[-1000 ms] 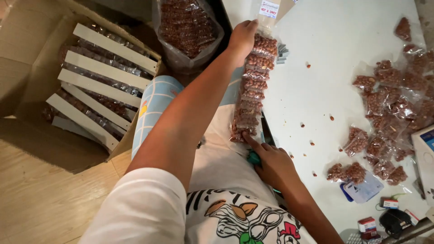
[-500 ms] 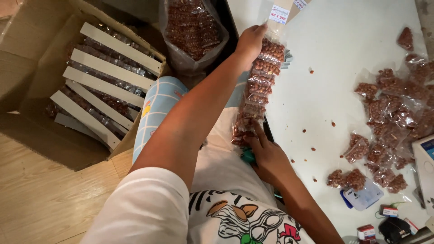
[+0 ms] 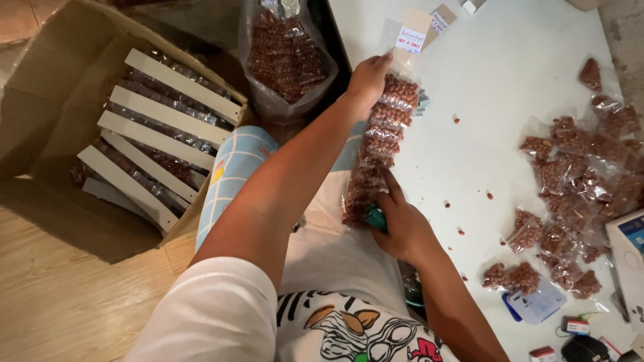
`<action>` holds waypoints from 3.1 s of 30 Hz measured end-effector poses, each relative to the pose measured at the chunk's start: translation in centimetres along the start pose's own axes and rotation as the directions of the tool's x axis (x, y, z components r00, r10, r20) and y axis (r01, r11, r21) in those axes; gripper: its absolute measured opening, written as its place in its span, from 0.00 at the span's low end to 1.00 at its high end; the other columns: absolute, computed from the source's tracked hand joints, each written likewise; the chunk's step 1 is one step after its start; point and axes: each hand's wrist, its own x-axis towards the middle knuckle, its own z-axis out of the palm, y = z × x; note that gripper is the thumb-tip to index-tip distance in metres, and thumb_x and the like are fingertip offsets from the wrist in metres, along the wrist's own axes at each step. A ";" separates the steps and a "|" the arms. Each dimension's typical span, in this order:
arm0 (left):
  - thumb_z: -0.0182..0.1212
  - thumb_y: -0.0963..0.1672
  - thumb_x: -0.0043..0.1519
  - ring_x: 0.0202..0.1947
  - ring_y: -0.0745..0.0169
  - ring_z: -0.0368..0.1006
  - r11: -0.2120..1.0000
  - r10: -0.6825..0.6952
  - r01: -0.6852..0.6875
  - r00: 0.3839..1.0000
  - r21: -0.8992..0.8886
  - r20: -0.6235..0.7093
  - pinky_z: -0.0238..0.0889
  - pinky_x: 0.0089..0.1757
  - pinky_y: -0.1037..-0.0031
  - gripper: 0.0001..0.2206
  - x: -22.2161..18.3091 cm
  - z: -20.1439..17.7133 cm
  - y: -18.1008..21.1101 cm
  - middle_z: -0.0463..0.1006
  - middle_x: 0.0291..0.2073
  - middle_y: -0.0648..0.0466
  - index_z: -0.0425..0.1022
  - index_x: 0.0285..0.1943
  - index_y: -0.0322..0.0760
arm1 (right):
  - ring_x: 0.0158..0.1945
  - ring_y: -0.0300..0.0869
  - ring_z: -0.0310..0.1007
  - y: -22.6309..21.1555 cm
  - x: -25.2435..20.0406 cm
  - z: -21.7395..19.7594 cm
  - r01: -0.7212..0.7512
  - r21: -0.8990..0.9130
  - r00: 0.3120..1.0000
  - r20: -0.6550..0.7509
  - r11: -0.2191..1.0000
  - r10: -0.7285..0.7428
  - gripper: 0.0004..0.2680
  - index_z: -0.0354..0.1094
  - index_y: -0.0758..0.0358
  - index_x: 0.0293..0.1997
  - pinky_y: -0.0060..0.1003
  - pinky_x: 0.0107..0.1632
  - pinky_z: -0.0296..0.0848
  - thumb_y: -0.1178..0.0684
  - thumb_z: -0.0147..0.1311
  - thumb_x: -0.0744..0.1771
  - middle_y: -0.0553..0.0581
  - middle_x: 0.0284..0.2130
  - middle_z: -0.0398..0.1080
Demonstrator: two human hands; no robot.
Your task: Stapling individual small bags of peanuts onto cardboard strips to create retail display hangers.
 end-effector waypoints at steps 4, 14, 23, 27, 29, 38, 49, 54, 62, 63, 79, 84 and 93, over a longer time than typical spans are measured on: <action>0.44 0.51 0.66 0.53 0.51 0.75 0.996 -0.003 0.004 1.000 0.084 -0.009 0.69 0.52 0.63 0.26 -0.2 0.1 0.3 0.77 0.57 0.43 0.70 0.66 0.30 | 0.53 0.59 0.74 -0.3 0.9 -0.5 -0.028 -0.013 0.997 0.067 1.000 0.028 0.21 0.65 0.57 0.54 0.52 0.46 0.76 0.57 0.62 0.57 0.50 0.78 0.40; 0.50 0.57 0.64 0.65 0.37 0.69 0.976 0.148 -0.135 0.987 0.171 -0.068 0.60 0.63 0.51 0.27 -0.3 1.3 -2.0 0.79 0.57 0.39 0.79 0.58 0.34 | 0.46 0.79 0.73 -0.5 2.7 -3.3 -0.143 0.078 0.988 0.063 0.987 0.139 0.18 0.61 0.57 0.58 0.69 0.48 0.75 0.55 0.53 0.62 0.57 0.79 0.32; 0.51 0.55 0.64 0.63 0.35 0.71 0.985 0.157 -0.154 0.987 0.080 -0.040 0.62 0.61 0.51 0.26 -3.0 2.2 -0.1 0.80 0.55 0.37 0.79 0.56 0.33 | 0.46 0.79 0.72 -0.1 3.2 -2.9 -0.150 0.067 0.987 0.077 0.986 0.144 0.19 0.60 0.58 0.59 0.67 0.47 0.74 0.53 0.55 0.62 0.58 0.79 0.32; 0.53 0.57 0.62 0.62 0.38 0.71 0.988 0.142 -0.141 0.990 0.058 -0.017 0.61 0.61 0.52 0.27 -2.6 2.3 -0.6 0.80 0.54 0.39 0.79 0.57 0.33 | 0.50 0.76 0.72 -0.7 2.7 -3.7 -0.199 0.044 0.977 0.085 0.979 0.195 0.19 0.60 0.53 0.61 0.66 0.51 0.74 0.51 0.56 0.63 0.55 0.79 0.35; 0.55 0.60 0.62 0.56 0.41 0.77 0.968 0.229 -0.234 0.972 0.095 0.054 0.63 0.59 0.56 0.28 -1.1 1.9 -1.9 0.82 0.49 0.43 0.80 0.56 0.40 | 0.53 0.71 0.71 -2.0 2.1 -4.4 -0.017 0.262 0.963 -0.256 0.965 0.087 0.16 0.69 0.53 0.54 0.62 0.55 0.73 0.58 0.58 0.60 0.57 0.76 0.48; 0.61 0.50 0.62 0.36 0.66 0.72 0.845 0.521 -0.493 0.846 -0.208 0.115 0.65 0.40 0.77 0.20 -18.4 -5.4 4.5 0.80 0.38 0.49 0.78 0.52 0.27 | 0.42 0.46 0.74 4.3 0.0 -3.6 0.562 0.597 0.684 -0.725 0.573 0.085 0.11 0.60 0.63 0.58 0.39 0.49 0.83 0.62 0.50 0.69 0.60 0.45 0.70; 0.60 0.42 0.69 0.39 0.71 0.73 0.499 0.864 -0.847 0.472 0.183 -0.174 0.69 0.44 0.79 0.10 -24.6 -25.9 12.3 0.81 0.42 0.53 0.74 0.55 0.32 | 0.43 0.42 0.70 2.1 -0.3 -4.5 0.450 0.686 0.462 -0.727 0.573 0.508 0.15 0.61 0.53 0.62 0.36 0.47 0.81 0.62 0.39 0.69 0.54 0.50 0.68; 0.61 0.40 0.68 0.25 0.70 0.67 0.253 0.953 -0.567 0.287 0.784 -0.100 0.64 0.30 0.75 0.05 -18.9 -31.1 7.8 0.77 0.29 0.58 0.72 0.50 0.37 | 0.38 0.40 0.75 0.9 -1.9 -4.7 0.392 0.668 0.299 -0.743 0.632 0.599 0.12 0.64 0.56 0.57 0.30 0.44 0.79 0.60 0.42 0.68 0.55 0.50 0.77; 0.58 0.45 0.62 0.28 0.43 0.73 0.471 0.601 -0.209 0.787 0.857 -0.139 0.65 0.33 0.57 0.06 -9.7 -22.2 -6.1 0.79 0.29 0.51 0.73 0.43 0.41 | 0.31 0.34 0.75 13.6 -4.5 0.3 0.243 0.906 0.384 -0.418 0.347 0.823 0.13 0.64 0.49 0.54 0.25 0.34 0.76 0.64 0.51 0.67 0.46 0.38 0.74; 0.58 0.45 0.62 0.28 0.43 0.73 0.452 0.594 -0.247 0.800 0.857 -0.083 0.65 0.33 0.57 0.06 -8.8 -20.0 -5.6 0.79 0.29 0.51 0.73 0.43 0.41 | 0.31 0.34 0.75 13.6 -5.0 0.9 0.249 0.905 0.331 -0.415 0.346 0.847 0.13 0.64 0.49 0.54 0.25 0.34 0.76 0.64 0.51 0.67 0.46 0.38 0.74; 0.67 0.50 0.60 0.25 0.64 0.80 0.729 0.009 0.003 1.000 0.685 -0.014 0.75 0.29 0.77 0.16 2.8 -10.3 -6.9 0.83 0.29 0.48 0.81 0.50 0.37 | 0.49 0.68 0.77 19.9 -12.1 7.0 -0.899 0.257 0.311 -0.196 0.354 0.930 0.24 0.55 0.66 0.57 0.62 0.51 0.74 0.33 0.49 0.66 0.72 0.48 0.72; 0.65 0.51 0.63 0.23 0.65 0.78 0.787 -0.036 0.052 0.999 0.614 -0.038 0.72 0.26 0.78 0.20 1.8 -11.0 -7.5 0.82 0.30 0.48 0.77 0.55 0.33 | 0.55 0.70 0.71 19.2 -11.4 8.2 -0.900 0.134 0.336 -0.395 0.415 0.855 0.25 0.57 0.70 0.58 0.64 0.52 0.71 0.34 0.54 0.66 0.70 0.51 0.66; 0.62 0.49 0.62 0.26 0.66 0.74 0.882 -0.071 0.063 0.997 0.467 0.000 0.69 0.26 0.79 0.16 -0.6 -10.4 -7.5 0.80 0.29 0.48 0.77 0.49 0.31 | 0.60 0.59 0.72 10.7 2.0 6.2 -0.143 0.393 0.758 -0.546 0.908 0.356 0.13 0.75 0.57 0.54 0.49 0.61 0.69 0.55 0.58 0.65 0.62 0.50 0.76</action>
